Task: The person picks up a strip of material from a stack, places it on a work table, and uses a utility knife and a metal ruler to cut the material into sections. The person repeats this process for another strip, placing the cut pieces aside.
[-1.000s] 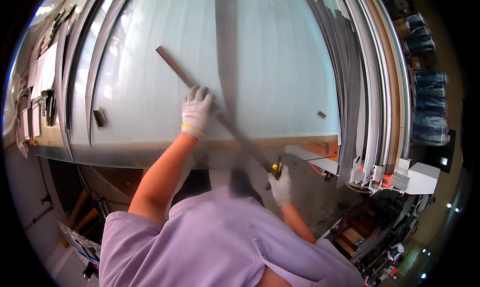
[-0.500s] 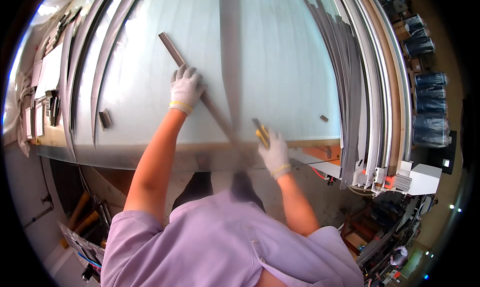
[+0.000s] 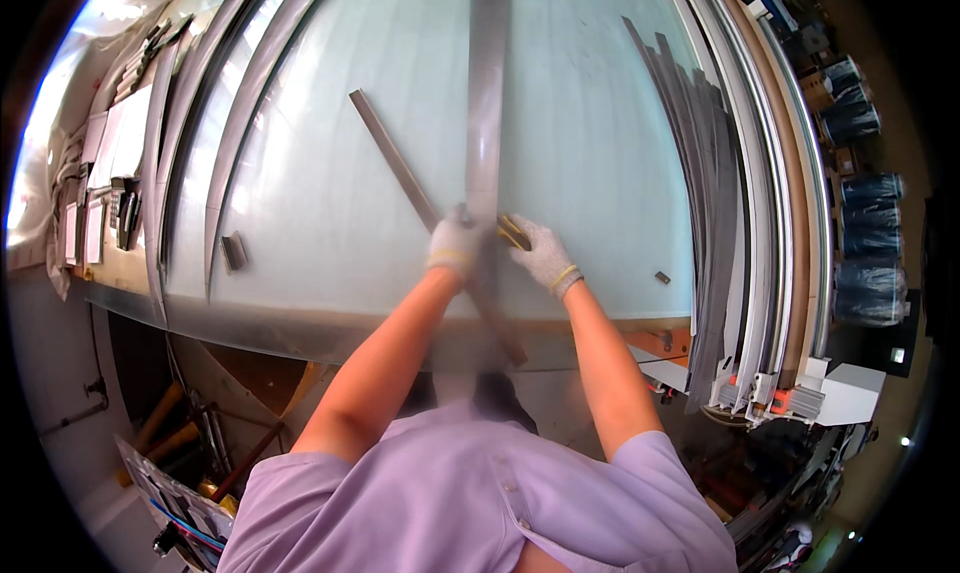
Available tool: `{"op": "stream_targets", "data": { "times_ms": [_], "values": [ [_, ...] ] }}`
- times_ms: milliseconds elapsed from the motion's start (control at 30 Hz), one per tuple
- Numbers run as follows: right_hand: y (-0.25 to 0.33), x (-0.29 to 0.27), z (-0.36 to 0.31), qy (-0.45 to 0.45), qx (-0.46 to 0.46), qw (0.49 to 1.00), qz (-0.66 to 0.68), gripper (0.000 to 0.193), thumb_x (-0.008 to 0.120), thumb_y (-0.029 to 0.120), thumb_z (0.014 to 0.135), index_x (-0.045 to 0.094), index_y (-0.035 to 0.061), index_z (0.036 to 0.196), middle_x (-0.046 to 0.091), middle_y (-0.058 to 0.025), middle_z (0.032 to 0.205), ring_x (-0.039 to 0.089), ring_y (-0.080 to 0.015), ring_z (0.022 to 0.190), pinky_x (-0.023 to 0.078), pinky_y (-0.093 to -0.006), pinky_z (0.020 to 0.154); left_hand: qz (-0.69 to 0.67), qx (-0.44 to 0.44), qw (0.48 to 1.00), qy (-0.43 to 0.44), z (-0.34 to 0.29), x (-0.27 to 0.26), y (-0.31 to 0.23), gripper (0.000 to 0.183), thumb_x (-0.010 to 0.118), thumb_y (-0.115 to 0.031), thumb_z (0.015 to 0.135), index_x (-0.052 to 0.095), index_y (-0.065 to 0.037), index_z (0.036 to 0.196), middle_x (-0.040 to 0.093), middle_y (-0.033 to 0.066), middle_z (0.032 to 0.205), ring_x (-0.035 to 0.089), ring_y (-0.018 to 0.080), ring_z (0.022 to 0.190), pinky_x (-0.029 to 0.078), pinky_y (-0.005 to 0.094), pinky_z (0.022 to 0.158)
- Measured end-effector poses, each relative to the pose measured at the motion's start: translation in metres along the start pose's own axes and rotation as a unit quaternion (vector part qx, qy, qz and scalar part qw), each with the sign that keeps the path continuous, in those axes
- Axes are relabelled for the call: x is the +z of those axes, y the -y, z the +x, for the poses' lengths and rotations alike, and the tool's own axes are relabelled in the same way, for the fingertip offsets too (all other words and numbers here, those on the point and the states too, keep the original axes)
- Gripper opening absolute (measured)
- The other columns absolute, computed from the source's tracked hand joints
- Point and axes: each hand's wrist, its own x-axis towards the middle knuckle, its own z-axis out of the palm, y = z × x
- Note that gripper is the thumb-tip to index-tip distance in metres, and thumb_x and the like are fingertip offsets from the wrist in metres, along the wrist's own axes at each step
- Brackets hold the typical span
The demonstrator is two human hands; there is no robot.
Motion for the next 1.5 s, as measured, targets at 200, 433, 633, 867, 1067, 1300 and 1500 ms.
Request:
{"op": "stream_targets", "data": {
  "times_ms": [200, 433, 633, 867, 1067, 1300, 1500],
  "values": [
    [-0.006, -0.004, -0.001, -0.079, 0.026, 0.996, -0.040, 0.057, 0.061, 0.005, 0.079, 0.054, -0.0011, 0.136, 0.065, -0.0219, 0.124, 0.062, -0.0313, 0.116, 0.046, -0.0364, 0.100, -0.225, -0.038, 0.969, 0.097, 0.026, 0.003, 0.013, 0.040, 0.071, -0.016, 0.085, 0.060, 0.006, 0.117, 0.071, 0.0153, 0.094, 0.070, 0.0221, 0.080, 0.056, 0.0336, 0.071],
    [-0.011, 0.008, -0.035, -0.198, 0.110, 0.941, -0.253, 0.061, 0.066, 0.006, 0.076, 0.055, 0.0104, 0.136, 0.058, -0.0245, 0.110, 0.059, -0.0434, 0.105, 0.049, -0.0471, 0.093, -0.036, 0.181, 0.964, -0.190, 0.118, -0.206, -0.003, 0.028, 0.059, -0.005, 0.090, 0.063, 0.004, 0.116, 0.069, 0.0076, 0.079, 0.063, 0.0159, 0.064, 0.051, 0.0303, 0.057],
    [-0.032, 0.008, -0.068, -0.257, 0.140, 0.903, -0.313, 0.065, 0.068, 0.005, 0.074, 0.055, 0.0109, 0.137, 0.055, -0.0226, 0.112, 0.059, -0.0414, 0.102, 0.049, -0.0472, 0.092, 0.337, 0.148, 0.863, -0.346, 0.070, -0.366, 0.062, 0.023, 0.061, -0.015, 0.090, 0.066, -0.011, 0.113, 0.070, 0.0121, 0.080, 0.069, 0.0289, 0.073, 0.052, 0.0424, 0.067],
    [-0.020, 0.016, -0.062, -0.233, 0.182, 0.890, -0.346, 0.066, 0.071, 0.004, 0.073, 0.052, 0.0079, 0.137, 0.055, -0.0219, 0.110, 0.058, -0.0401, 0.102, 0.049, -0.0466, 0.090, 0.211, 0.114, 0.887, -0.394, 0.044, -0.429, 0.179, 0.024, 0.063, -0.006, 0.086, 0.064, -0.003, 0.110, 0.069, 0.0126, 0.076, 0.066, 0.0234, 0.064, 0.052, 0.0363, 0.061],
    [-0.012, 0.023, -0.066, -0.249, 0.195, 0.881, -0.353, 0.065, 0.070, 0.006, 0.074, 0.053, 0.0099, 0.136, 0.055, -0.0211, 0.112, 0.057, -0.0404, 0.104, 0.048, -0.0472, 0.092, -0.114, 0.051, 0.963, -0.238, 0.034, -0.432, 0.175, 0.021, 0.061, 0.001, 0.087, 0.061, 0.002, 0.107, 0.067, 0.0085, 0.076, 0.060, 0.0133, 0.057, 0.049, 0.0287, 0.049],
    [-0.030, 0.016, -0.058, -0.286, 0.199, 0.878, -0.328, 0.058, 0.066, 0.008, 0.073, 0.058, 0.0142, 0.130, 0.058, -0.0208, 0.107, 0.056, -0.0411, 0.105, 0.047, -0.0499, 0.093, -0.102, -0.012, 0.987, -0.122, 0.085, -0.473, 0.156, 0.033, 0.064, -0.008, 0.090, 0.060, -0.001, 0.121, 0.069, 0.0109, 0.088, 0.067, 0.0182, 0.073, 0.056, 0.0358, 0.065],
    [-0.036, 0.008, -0.042, -0.309, 0.138, 0.880, -0.334, 0.048, 0.070, 0.022, 0.083, 0.058, 0.0122, 0.129, 0.062, -0.0176, 0.108, 0.059, -0.0373, 0.102, 0.048, -0.0498, 0.088, 0.413, 0.151, 0.814, -0.380, 0.053, -0.322, 0.056, 0.057, 0.067, -0.028, 0.089, 0.051, -0.002, 0.137, 0.058, 0.0209, 0.131, 0.057, 0.0380, 0.119, 0.045, 0.0446, 0.102]
  ]
}}
